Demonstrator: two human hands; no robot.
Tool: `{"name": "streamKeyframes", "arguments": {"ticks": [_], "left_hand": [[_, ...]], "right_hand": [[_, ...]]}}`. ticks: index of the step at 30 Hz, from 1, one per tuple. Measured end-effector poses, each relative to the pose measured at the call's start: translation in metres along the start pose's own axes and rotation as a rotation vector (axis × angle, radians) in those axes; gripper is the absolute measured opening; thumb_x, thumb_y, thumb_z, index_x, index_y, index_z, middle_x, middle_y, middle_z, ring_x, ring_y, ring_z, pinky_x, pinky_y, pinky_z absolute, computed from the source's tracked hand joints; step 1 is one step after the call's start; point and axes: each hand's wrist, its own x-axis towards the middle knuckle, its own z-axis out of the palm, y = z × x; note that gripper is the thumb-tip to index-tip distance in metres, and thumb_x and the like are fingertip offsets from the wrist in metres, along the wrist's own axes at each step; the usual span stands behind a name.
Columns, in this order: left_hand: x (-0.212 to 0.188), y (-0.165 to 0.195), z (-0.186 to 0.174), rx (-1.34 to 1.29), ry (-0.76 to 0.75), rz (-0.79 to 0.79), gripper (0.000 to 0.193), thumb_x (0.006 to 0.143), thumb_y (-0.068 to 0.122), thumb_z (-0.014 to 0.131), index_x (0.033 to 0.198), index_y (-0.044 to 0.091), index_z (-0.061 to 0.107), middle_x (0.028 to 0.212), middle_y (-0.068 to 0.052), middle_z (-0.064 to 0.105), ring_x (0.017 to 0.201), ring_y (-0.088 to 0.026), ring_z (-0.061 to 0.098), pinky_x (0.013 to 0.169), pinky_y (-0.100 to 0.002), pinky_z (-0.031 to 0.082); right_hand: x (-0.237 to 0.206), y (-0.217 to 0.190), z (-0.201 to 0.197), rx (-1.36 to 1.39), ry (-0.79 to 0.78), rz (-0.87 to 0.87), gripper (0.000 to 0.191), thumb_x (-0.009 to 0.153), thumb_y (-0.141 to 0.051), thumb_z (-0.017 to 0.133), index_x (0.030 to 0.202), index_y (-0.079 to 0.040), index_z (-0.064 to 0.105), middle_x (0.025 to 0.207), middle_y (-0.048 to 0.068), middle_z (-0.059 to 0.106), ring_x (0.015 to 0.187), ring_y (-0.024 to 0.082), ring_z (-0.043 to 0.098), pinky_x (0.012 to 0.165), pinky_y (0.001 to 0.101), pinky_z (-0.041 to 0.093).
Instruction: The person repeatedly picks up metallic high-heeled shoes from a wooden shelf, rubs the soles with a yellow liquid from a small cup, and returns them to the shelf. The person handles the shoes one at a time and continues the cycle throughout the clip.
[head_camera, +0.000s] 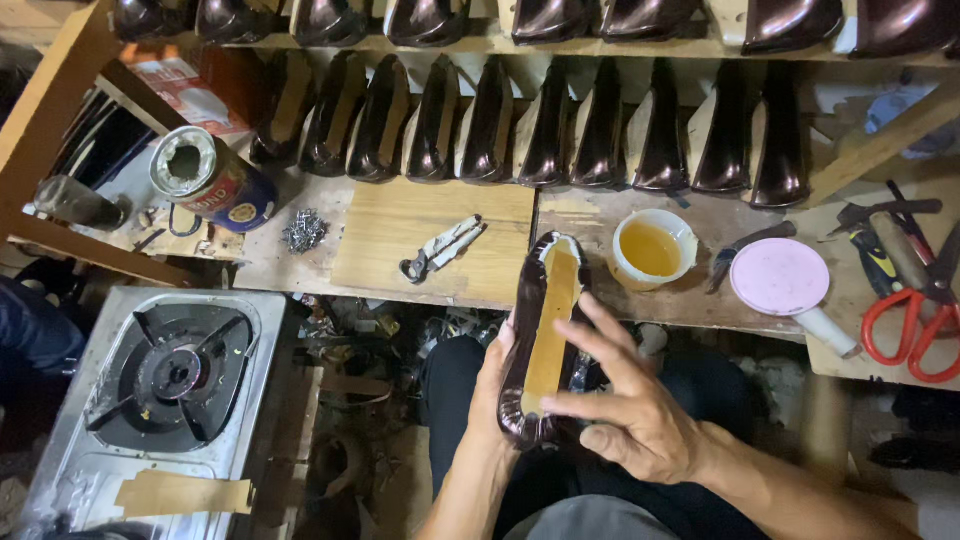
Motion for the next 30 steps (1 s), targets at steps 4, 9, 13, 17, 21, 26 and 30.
{"name": "streamKeyframes", "arguments": {"ticks": [4,9,13,17,21,26,30], "left_hand": [[0.004,-0.006,-0.005,-0.084,0.004,-0.041,0.055,0.107,0.039,0.052,0.151,0.007,0.048,0.141,-0.011,0.058,0.124,-0.023,0.057,0.106,-0.038,0.046],[0.002,-0.003,0.003,-0.022,-0.078,0.014,0.061,0.101,0.039,0.054,0.153,0.009,0.044,0.147,-0.009,0.056,0.132,-0.022,0.056,0.112,-0.037,0.044],[0.000,0.004,0.016,0.091,-0.053,0.030,0.067,0.099,0.040,0.053,0.156,0.007,0.040,0.150,-0.011,0.053,0.135,-0.023,0.054,0.113,-0.037,0.043],[-0.003,0.009,0.026,0.165,-0.063,0.057,0.070,0.099,0.038,0.054,0.158,0.005,0.036,0.153,-0.013,0.050,0.137,-0.024,0.052,0.115,-0.038,0.040],[-0.008,0.013,0.029,0.185,-0.111,0.091,0.074,0.099,0.039,0.054,0.160,0.002,0.033,0.155,-0.014,0.049,0.140,-0.024,0.050,0.117,-0.038,0.038],[-0.018,0.018,0.025,0.232,-0.159,0.068,0.085,0.094,0.044,0.062,0.160,0.000,0.031,0.157,-0.014,0.047,0.143,-0.023,0.048,0.120,-0.037,0.036],[-0.027,0.020,0.017,0.283,-0.181,-0.017,0.099,0.086,0.051,0.072,0.159,-0.005,0.033,0.153,-0.021,0.050,0.136,-0.028,0.053,0.115,-0.040,0.040]], "right_hand": [[0.002,-0.004,0.006,-0.192,0.047,-0.173,0.044,0.106,-0.054,0.049,0.129,-0.025,0.074,0.166,0.016,0.029,0.159,0.039,0.015,0.130,0.0613,0.011],[-0.003,-0.004,0.006,-0.376,0.032,-0.253,0.035,0.102,-0.049,0.061,0.128,-0.029,0.073,0.162,0.005,0.035,0.157,0.036,0.020,0.128,0.0648,0.015],[-0.004,-0.004,0.002,-0.411,0.037,-0.297,0.034,0.104,-0.050,0.064,0.130,-0.031,0.072,0.158,0.003,0.040,0.157,0.034,0.022,0.128,0.0640,0.015],[-0.006,-0.006,-0.002,-0.401,0.048,-0.246,0.034,0.103,-0.047,0.060,0.127,-0.026,0.074,0.154,0.007,0.045,0.154,0.036,0.026,0.126,0.0645,0.018],[-0.009,-0.007,-0.001,-0.341,0.042,-0.244,0.041,0.107,-0.049,0.049,0.127,-0.024,0.074,0.157,0.008,0.042,0.155,0.036,0.026,0.127,0.0635,0.018],[0.002,0.017,-0.001,-0.416,0.081,-0.122,0.048,0.108,-0.053,0.036,0.125,-0.028,0.074,0.164,0.009,0.035,0.157,0.034,0.021,0.130,0.0578,0.011],[0.013,0.036,-0.019,-0.505,0.218,-0.039,0.046,0.110,-0.050,0.036,0.125,-0.025,0.072,0.165,0.009,0.035,0.158,0.034,0.020,0.135,0.0529,0.012]]}}
